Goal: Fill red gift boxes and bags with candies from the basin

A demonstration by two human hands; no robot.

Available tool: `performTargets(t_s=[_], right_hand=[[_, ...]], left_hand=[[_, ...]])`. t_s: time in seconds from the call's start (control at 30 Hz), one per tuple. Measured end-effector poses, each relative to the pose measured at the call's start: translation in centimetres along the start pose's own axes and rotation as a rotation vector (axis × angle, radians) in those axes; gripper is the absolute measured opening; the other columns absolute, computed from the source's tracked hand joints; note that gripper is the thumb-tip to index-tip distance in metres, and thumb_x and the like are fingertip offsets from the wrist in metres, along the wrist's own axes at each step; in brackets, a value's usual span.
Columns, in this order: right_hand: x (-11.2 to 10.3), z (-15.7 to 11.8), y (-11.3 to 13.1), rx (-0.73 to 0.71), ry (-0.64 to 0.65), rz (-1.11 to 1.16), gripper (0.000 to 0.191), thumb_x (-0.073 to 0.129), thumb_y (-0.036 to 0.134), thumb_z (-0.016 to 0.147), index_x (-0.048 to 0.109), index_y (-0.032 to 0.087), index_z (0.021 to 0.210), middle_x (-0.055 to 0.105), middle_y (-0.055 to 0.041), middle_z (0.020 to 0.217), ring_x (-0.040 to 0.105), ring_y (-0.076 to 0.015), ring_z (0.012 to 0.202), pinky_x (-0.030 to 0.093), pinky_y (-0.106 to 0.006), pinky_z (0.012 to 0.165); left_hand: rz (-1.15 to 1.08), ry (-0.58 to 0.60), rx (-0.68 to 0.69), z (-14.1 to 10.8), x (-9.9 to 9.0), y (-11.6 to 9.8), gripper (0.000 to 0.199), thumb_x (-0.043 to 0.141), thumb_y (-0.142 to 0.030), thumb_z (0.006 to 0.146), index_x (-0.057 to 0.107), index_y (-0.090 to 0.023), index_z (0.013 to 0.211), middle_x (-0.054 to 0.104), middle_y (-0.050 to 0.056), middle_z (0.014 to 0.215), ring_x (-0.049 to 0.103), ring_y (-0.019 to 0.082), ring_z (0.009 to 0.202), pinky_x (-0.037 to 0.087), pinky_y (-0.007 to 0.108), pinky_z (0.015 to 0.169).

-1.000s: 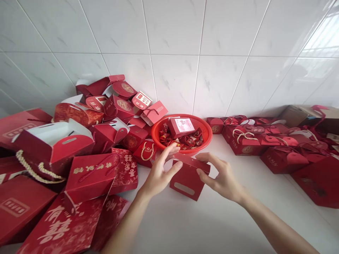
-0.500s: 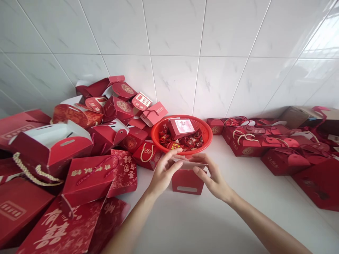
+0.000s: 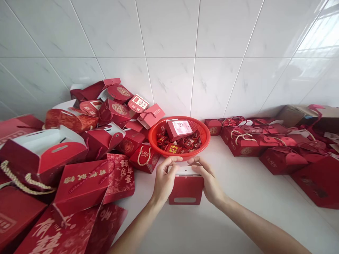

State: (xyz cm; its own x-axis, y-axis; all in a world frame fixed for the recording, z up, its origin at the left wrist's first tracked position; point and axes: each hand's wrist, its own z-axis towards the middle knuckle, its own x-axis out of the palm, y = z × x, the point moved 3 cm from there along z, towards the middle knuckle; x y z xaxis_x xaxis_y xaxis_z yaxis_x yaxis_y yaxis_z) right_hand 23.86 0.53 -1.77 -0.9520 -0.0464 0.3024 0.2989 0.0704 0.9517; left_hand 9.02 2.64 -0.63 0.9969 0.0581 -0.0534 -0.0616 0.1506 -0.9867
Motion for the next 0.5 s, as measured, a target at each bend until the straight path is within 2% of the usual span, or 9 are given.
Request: performTargets(t_s=[0.07, 0.2, 0.27, 0.33, 0.4, 0.47, 0.5], right_hand=[[-0.3, 0.9, 1.0, -0.025, 0.020, -0.025, 0.022, 0.064, 0.040, 0.080, 0.062, 0.023, 0.095, 0.066, 0.0006, 0.080, 0.059, -0.0160, 0.063, 0.045, -0.027, 0.058], [-2.4, 4.5, 5.4, -0.343, -0.007, -0.203, 0.022, 0.063, 0.042, 0.082, 0.065, 0.020, 0.082, 0.071, -0.0035, 0.083, 0.064, -0.0184, 0.077, 0.050, -0.033, 0.077], [-3.7, 7.2, 7.4, -0.430, -0.016, -0.365, 0.021, 0.062, 0.039, 0.082, 0.066, 0.019, 0.079, 0.071, -0.0041, 0.081, 0.064, -0.0187, 0.078, 0.050, -0.033, 0.078], [-4.9, 10.2, 8.4, -0.442, -0.059, -0.560, 0.015, 0.060, 0.033, 0.082, 0.067, 0.019, 0.081, 0.072, -0.0039, 0.081, 0.065, -0.0197, 0.080, 0.050, -0.034, 0.079], [-5.4, 13.3, 8.1, -0.357, -0.061, -0.834, 0.014, 0.058, 0.026, 0.081, 0.068, 0.019, 0.087, 0.073, -0.0054, 0.089, 0.067, -0.0219, 0.087, 0.050, -0.034, 0.082], [-5.1, 16.1, 7.0, -0.245, -0.026, -1.020, 0.027, 0.065, 0.024, 0.077, 0.069, 0.018, 0.103, 0.074, -0.0093, 0.103, 0.067, -0.0270, 0.099, 0.050, -0.038, 0.088], [-4.8, 17.3, 6.3, -0.216, -0.007, -1.054, 0.043, 0.073, 0.023, 0.071, 0.067, 0.018, 0.113, 0.071, -0.0121, 0.115, 0.065, -0.0308, 0.108, 0.049, -0.040, 0.092]], left_hand=[[0.000, 0.036, -0.020, 0.2, 0.1, -0.2, 0.017, 0.057, -0.029, 0.075, 0.070, -0.019, 0.078, 0.069, 0.000, 0.076, 0.061, 0.017, 0.072, 0.047, 0.026, 0.066], [0.034, 0.173, -0.070, 0.3, 0.3, -1.0, 0.022, 0.057, -0.036, 0.078, 0.072, -0.020, 0.078, 0.073, 0.002, 0.084, 0.065, 0.022, 0.086, 0.048, 0.029, 0.077], [0.041, 0.251, -0.091, 0.4, 0.2, -1.5, 0.027, 0.057, -0.041, 0.082, 0.074, -0.020, 0.086, 0.075, 0.004, 0.092, 0.066, 0.024, 0.093, 0.049, 0.031, 0.083], [0.004, 0.298, -0.109, 0.8, -0.2, -2.1, 0.036, 0.055, -0.048, 0.084, 0.075, -0.019, 0.096, 0.076, 0.007, 0.102, 0.066, 0.026, 0.103, 0.048, 0.035, 0.091], [-0.074, 0.288, -0.132, 1.7, -0.9, -2.7, 0.045, 0.055, -0.054, 0.084, 0.074, -0.017, 0.102, 0.075, 0.010, 0.109, 0.066, 0.029, 0.109, 0.048, 0.038, 0.095], [-0.145, 0.224, -0.142, 3.1, -1.7, -3.2, 0.049, 0.061, -0.057, 0.078, 0.073, -0.016, 0.103, 0.076, 0.012, 0.110, 0.068, 0.030, 0.109, 0.049, 0.040, 0.096], [-0.163, 0.186, -0.142, 3.9, -2.1, -3.3, 0.049, 0.064, -0.056, 0.075, 0.073, -0.016, 0.102, 0.076, 0.013, 0.109, 0.069, 0.030, 0.108, 0.050, 0.040, 0.096]])
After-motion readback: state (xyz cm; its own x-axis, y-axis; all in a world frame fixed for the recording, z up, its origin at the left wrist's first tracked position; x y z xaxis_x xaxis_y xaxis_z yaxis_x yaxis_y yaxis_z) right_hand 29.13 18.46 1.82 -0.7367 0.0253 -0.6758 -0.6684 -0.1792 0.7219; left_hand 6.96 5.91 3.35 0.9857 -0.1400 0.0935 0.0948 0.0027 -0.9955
